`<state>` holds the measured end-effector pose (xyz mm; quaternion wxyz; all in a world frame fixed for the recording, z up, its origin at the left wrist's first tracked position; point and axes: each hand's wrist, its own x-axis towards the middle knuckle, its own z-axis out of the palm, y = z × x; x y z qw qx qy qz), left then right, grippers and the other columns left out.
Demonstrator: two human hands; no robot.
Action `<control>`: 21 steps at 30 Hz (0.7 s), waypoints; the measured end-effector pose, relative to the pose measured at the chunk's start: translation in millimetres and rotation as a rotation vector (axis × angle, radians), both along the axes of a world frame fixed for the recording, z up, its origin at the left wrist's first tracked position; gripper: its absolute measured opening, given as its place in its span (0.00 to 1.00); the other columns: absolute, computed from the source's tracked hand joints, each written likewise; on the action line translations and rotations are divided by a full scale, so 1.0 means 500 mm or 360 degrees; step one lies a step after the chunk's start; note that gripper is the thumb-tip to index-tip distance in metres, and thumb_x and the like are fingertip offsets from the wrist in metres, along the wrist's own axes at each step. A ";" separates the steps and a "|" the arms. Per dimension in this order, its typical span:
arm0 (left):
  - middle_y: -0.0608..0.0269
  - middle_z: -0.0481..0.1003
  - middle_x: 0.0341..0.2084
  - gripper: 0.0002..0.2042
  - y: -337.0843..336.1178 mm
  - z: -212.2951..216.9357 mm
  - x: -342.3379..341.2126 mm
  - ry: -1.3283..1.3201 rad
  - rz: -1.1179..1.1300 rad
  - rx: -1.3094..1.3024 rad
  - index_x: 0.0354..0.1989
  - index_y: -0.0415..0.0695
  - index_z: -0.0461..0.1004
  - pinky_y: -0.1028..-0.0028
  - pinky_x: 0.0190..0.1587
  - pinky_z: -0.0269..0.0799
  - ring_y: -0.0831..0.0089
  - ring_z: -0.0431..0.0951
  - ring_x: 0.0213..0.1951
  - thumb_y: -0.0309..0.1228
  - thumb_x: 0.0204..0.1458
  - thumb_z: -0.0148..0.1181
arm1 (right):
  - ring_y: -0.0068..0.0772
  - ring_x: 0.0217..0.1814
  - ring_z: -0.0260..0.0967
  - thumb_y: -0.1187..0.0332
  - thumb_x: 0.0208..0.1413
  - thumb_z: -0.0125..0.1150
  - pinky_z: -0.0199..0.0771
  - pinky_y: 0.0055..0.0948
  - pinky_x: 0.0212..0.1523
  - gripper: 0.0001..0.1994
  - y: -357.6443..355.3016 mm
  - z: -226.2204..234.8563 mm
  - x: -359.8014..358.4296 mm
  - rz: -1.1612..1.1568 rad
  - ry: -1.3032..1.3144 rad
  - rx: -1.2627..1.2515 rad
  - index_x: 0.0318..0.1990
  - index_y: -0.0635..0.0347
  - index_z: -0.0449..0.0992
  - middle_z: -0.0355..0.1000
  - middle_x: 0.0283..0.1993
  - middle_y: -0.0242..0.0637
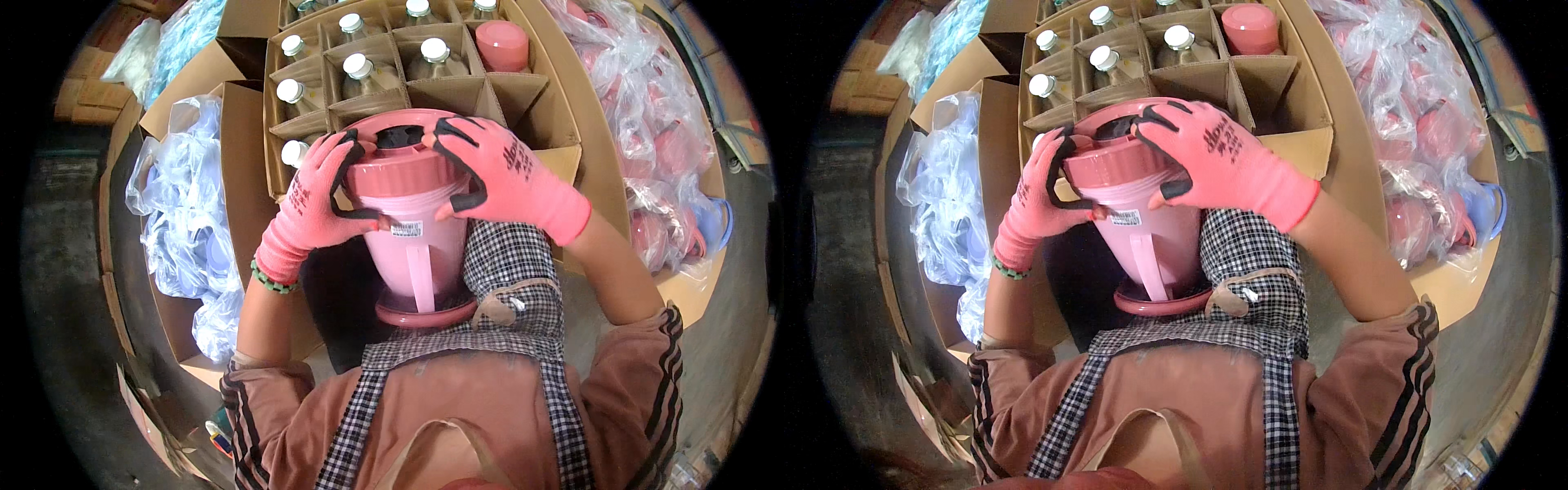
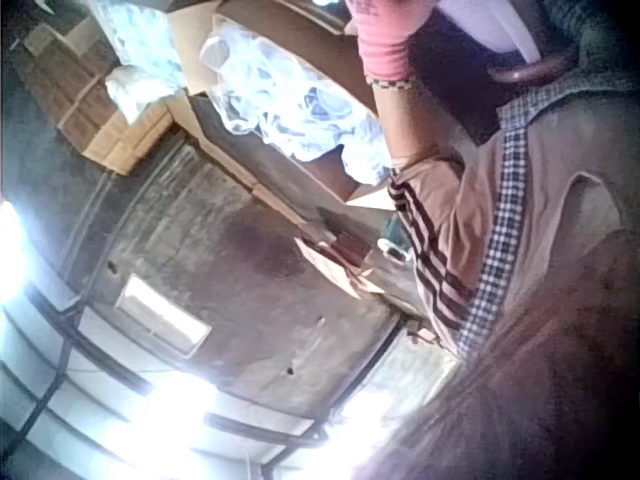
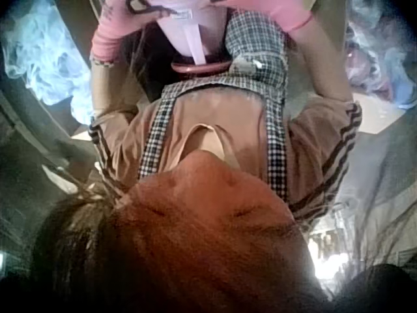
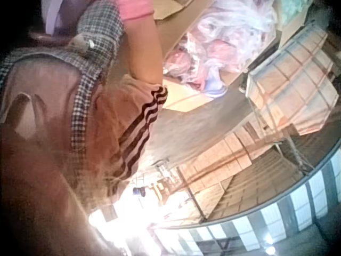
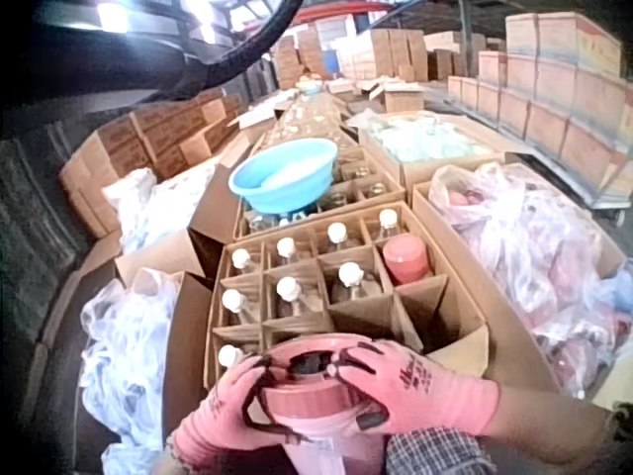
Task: The person sits on the floor in a warehouse and packs plastic pitchers into cardboard boxes. They remove pitchers from plastic bags, inspect them, and place them into boxes alongside other items like glass jars. The person handles both purple and pink pitchers, ensuring they are properly placed within the packaging.
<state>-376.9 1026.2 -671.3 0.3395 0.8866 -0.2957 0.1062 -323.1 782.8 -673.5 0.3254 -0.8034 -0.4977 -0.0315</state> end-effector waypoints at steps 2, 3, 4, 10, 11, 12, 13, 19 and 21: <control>0.54 0.68 0.40 0.38 -0.001 -0.010 0.009 -0.0022 -0.0075 -0.0075 0.44 0.37 0.62 0.64 0.49 0.57 0.55 0.65 0.44 0.35 0.18 0.71 | 0.49 0.48 0.59 0.57 0.28 0.65 0.60 0.38 0.49 0.31 0.005 -0.008 0.004 -0.0010 -0.0008 0.0008 0.41 0.66 0.64 0.62 0.45 0.47; 0.54 0.69 0.39 0.37 -0.003 -0.007 0.010 0.0009 -0.0051 0.0006 0.44 0.37 0.61 0.64 0.48 0.58 0.55 0.66 0.43 0.35 0.19 0.71 | 0.49 0.48 0.59 0.58 0.28 0.65 0.60 0.38 0.49 0.30 0.005 -0.008 0.005 -0.0017 -0.0004 0.0025 0.41 0.65 0.64 0.62 0.44 0.47; 0.53 0.69 0.38 0.37 -0.008 0.002 0.010 0.0045 -0.0024 0.0081 0.45 0.38 0.61 0.64 0.48 0.59 0.56 0.67 0.43 0.34 0.20 0.71 | 0.48 0.48 0.59 0.58 0.29 0.65 0.60 0.38 0.49 0.29 0.004 -0.008 0.005 -0.0022 0.0005 0.0036 0.40 0.65 0.64 0.62 0.44 0.47; 0.56 0.68 0.37 0.27 -0.030 0.014 -0.021 -0.0003 0.0088 0.0294 0.37 0.38 0.66 0.63 0.47 0.59 0.56 0.66 0.40 0.32 0.23 0.67 | 0.46 0.43 0.61 0.63 0.29 0.63 0.62 0.36 0.45 0.24 0.006 -0.016 -0.017 -0.0077 -0.0050 0.0028 0.37 0.63 0.65 0.64 0.36 0.44; 0.55 0.68 0.38 0.27 -0.031 0.015 -0.022 -0.0029 0.0109 0.0303 0.37 0.38 0.66 0.63 0.47 0.58 0.56 0.66 0.41 0.32 0.23 0.67 | 0.46 0.42 0.62 0.63 0.29 0.62 0.62 0.36 0.44 0.23 0.008 -0.021 -0.020 -0.0082 -0.0094 0.0063 0.36 0.63 0.65 0.64 0.35 0.43; 0.54 0.67 0.39 0.28 -0.032 0.015 -0.025 -0.0054 0.0132 0.0312 0.38 0.38 0.66 0.63 0.47 0.58 0.56 0.65 0.42 0.32 0.23 0.68 | 0.48 0.44 0.61 0.61 0.28 0.64 0.62 0.37 0.46 0.27 0.007 -0.022 -0.021 -0.0114 -0.0071 0.0028 0.40 0.62 0.64 0.63 0.38 0.45; 0.54 0.66 0.39 0.28 -0.032 0.016 -0.025 -0.0084 0.0151 0.0327 0.38 0.38 0.66 0.63 0.48 0.58 0.55 0.65 0.43 0.33 0.23 0.68 | 0.48 0.45 0.60 0.60 0.28 0.64 0.61 0.37 0.47 0.29 0.005 -0.020 -0.018 -0.0072 -0.0006 0.0111 0.42 0.61 0.63 0.63 0.40 0.46; 0.49 0.63 0.42 0.35 -0.014 -0.001 -0.032 0.0004 0.0101 0.0406 0.42 0.37 0.63 0.58 0.50 0.55 0.50 0.61 0.46 0.35 0.19 0.70 | 0.49 0.54 0.55 0.61 0.28 0.67 0.58 0.38 0.52 0.38 -0.056 -0.084 0.063 -0.0050 -0.0181 -0.0093 0.52 0.59 0.58 0.56 0.53 0.44; 0.49 0.63 0.39 0.35 -0.033 0.005 -0.037 -0.0033 0.0184 0.0434 0.41 0.37 0.62 0.57 0.49 0.56 0.49 0.62 0.44 0.36 0.19 0.69 | 0.49 0.52 0.56 0.63 0.28 0.67 0.59 0.37 0.52 0.37 -0.056 -0.114 0.071 0.0000 -0.0058 0.0003 0.51 0.60 0.58 0.58 0.52 0.44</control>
